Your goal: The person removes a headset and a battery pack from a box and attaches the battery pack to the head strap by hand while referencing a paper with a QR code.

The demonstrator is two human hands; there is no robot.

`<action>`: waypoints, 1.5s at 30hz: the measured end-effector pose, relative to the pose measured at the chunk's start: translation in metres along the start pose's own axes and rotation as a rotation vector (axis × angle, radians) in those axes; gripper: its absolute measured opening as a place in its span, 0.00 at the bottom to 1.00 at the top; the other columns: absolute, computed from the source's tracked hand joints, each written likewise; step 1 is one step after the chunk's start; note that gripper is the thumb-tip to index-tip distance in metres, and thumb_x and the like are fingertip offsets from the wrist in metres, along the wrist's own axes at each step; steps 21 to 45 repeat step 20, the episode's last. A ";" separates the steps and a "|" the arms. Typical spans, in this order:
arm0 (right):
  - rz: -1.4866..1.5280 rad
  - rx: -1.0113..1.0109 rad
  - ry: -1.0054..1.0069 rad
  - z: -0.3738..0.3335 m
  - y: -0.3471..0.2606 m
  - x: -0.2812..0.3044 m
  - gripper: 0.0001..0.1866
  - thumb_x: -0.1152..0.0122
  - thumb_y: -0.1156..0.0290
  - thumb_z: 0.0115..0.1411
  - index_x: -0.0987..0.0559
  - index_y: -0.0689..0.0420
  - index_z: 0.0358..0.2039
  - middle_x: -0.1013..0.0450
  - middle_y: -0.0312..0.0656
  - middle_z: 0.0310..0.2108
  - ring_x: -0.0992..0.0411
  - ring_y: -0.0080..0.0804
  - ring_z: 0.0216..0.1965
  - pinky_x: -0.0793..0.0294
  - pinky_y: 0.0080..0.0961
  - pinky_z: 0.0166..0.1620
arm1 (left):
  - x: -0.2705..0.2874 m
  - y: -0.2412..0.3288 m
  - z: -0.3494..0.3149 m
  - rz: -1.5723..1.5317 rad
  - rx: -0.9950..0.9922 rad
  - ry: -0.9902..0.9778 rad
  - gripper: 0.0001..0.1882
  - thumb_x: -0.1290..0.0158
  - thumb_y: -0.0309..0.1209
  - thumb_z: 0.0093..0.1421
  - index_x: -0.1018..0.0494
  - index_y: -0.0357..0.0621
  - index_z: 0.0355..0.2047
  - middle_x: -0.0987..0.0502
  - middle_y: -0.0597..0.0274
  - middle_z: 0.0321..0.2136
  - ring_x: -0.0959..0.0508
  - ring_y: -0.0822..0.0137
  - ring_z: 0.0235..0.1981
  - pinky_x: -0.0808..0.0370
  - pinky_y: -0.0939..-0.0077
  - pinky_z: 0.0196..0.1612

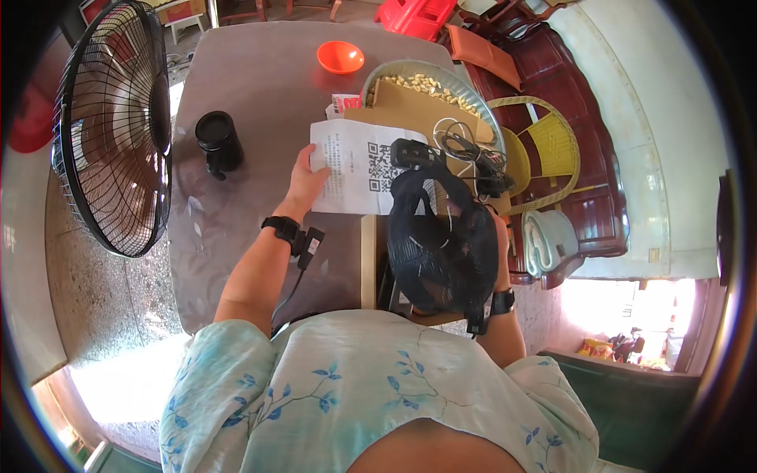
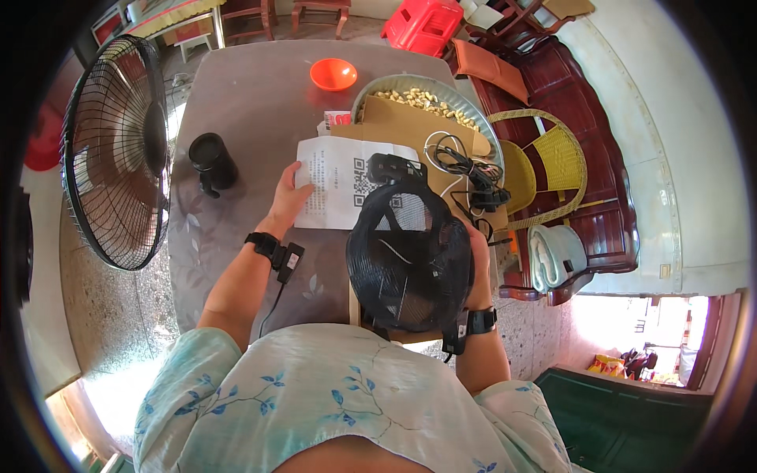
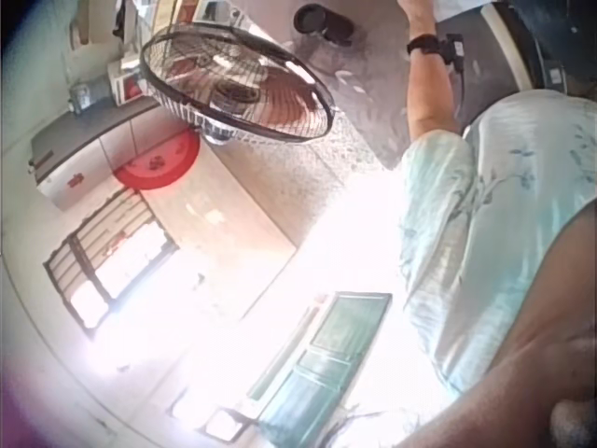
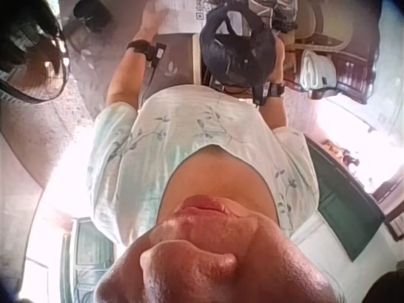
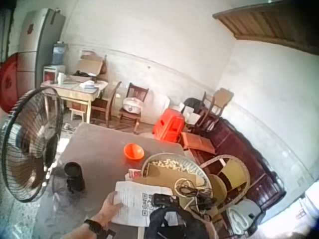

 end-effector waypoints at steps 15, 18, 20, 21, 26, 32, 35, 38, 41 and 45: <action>0.189 -0.119 0.136 -0.010 0.002 -0.003 0.13 0.58 0.73 0.57 0.30 0.66 0.39 0.28 0.39 0.32 0.28 0.22 0.29 0.28 0.16 0.34 | 0.000 0.008 0.001 0.068 0.010 0.021 0.32 0.52 0.18 0.46 0.50 0.32 0.53 0.36 0.50 0.45 0.33 0.64 0.45 0.34 0.74 0.46; 0.258 -0.142 0.147 -0.010 0.001 -0.004 0.13 0.57 0.72 0.58 0.29 0.66 0.39 0.27 0.41 0.32 0.28 0.24 0.29 0.27 0.16 0.34 | 0.001 0.008 0.001 0.076 0.021 0.026 0.32 0.51 0.19 0.46 0.49 0.31 0.53 0.36 0.50 0.45 0.34 0.64 0.46 0.35 0.74 0.47; 0.320 -0.177 0.143 -0.009 -0.001 -0.005 0.13 0.57 0.71 0.58 0.29 0.66 0.39 0.27 0.42 0.32 0.28 0.24 0.29 0.27 0.17 0.34 | 0.001 0.008 0.002 0.071 0.025 0.019 0.33 0.51 0.19 0.46 0.50 0.31 0.53 0.37 0.50 0.46 0.34 0.64 0.46 0.35 0.74 0.47; 0.320 -0.177 0.143 -0.009 -0.001 -0.005 0.13 0.57 0.71 0.58 0.29 0.66 0.39 0.27 0.42 0.32 0.28 0.24 0.29 0.27 0.17 0.34 | 0.001 0.008 0.002 0.071 0.025 0.019 0.33 0.51 0.19 0.46 0.50 0.31 0.53 0.37 0.50 0.46 0.34 0.64 0.46 0.35 0.74 0.47; 0.320 -0.177 0.143 -0.009 -0.001 -0.005 0.13 0.57 0.71 0.58 0.29 0.66 0.39 0.27 0.42 0.32 0.28 0.24 0.29 0.27 0.17 0.34 | 0.001 0.008 0.002 0.071 0.025 0.019 0.33 0.51 0.19 0.46 0.50 0.31 0.53 0.37 0.50 0.46 0.34 0.64 0.46 0.35 0.74 0.47; 0.320 -0.177 0.143 -0.009 -0.001 -0.005 0.13 0.57 0.71 0.58 0.29 0.66 0.39 0.27 0.42 0.32 0.28 0.24 0.29 0.27 0.17 0.34 | 0.001 0.008 0.002 0.071 0.025 0.019 0.33 0.51 0.19 0.46 0.50 0.31 0.53 0.37 0.50 0.46 0.34 0.64 0.46 0.35 0.74 0.47; 0.320 -0.177 0.143 -0.009 -0.001 -0.005 0.13 0.57 0.71 0.58 0.29 0.66 0.39 0.27 0.42 0.32 0.28 0.24 0.29 0.27 0.17 0.34 | 0.001 0.008 0.002 0.071 0.025 0.019 0.33 0.51 0.19 0.46 0.50 0.31 0.53 0.37 0.50 0.46 0.34 0.64 0.46 0.35 0.74 0.47; 0.320 -0.177 0.143 -0.009 -0.001 -0.005 0.13 0.57 0.71 0.58 0.29 0.66 0.39 0.27 0.42 0.32 0.28 0.24 0.29 0.27 0.17 0.34 | 0.001 0.008 0.002 0.071 0.025 0.019 0.33 0.51 0.19 0.46 0.50 0.31 0.53 0.37 0.50 0.46 0.34 0.64 0.46 0.35 0.74 0.47; 0.320 -0.177 0.143 -0.009 -0.001 -0.005 0.13 0.57 0.71 0.58 0.29 0.66 0.39 0.27 0.42 0.32 0.28 0.24 0.29 0.27 0.17 0.34 | 0.001 0.008 0.002 0.071 0.025 0.019 0.33 0.51 0.19 0.46 0.50 0.31 0.53 0.37 0.50 0.46 0.34 0.64 0.46 0.35 0.74 0.47; 0.320 -0.177 0.143 -0.009 -0.001 -0.005 0.13 0.57 0.71 0.58 0.29 0.66 0.39 0.27 0.42 0.32 0.28 0.24 0.29 0.27 0.17 0.34 | 0.001 0.008 0.002 0.071 0.025 0.019 0.33 0.51 0.19 0.46 0.50 0.31 0.53 0.37 0.50 0.46 0.34 0.64 0.46 0.35 0.74 0.47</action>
Point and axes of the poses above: each hand's wrist, its own z-axis towards the middle knuckle, its own x-axis out of the back of the hand, y = z × x, the point moved 1 cm from there along z, towards the middle knuckle
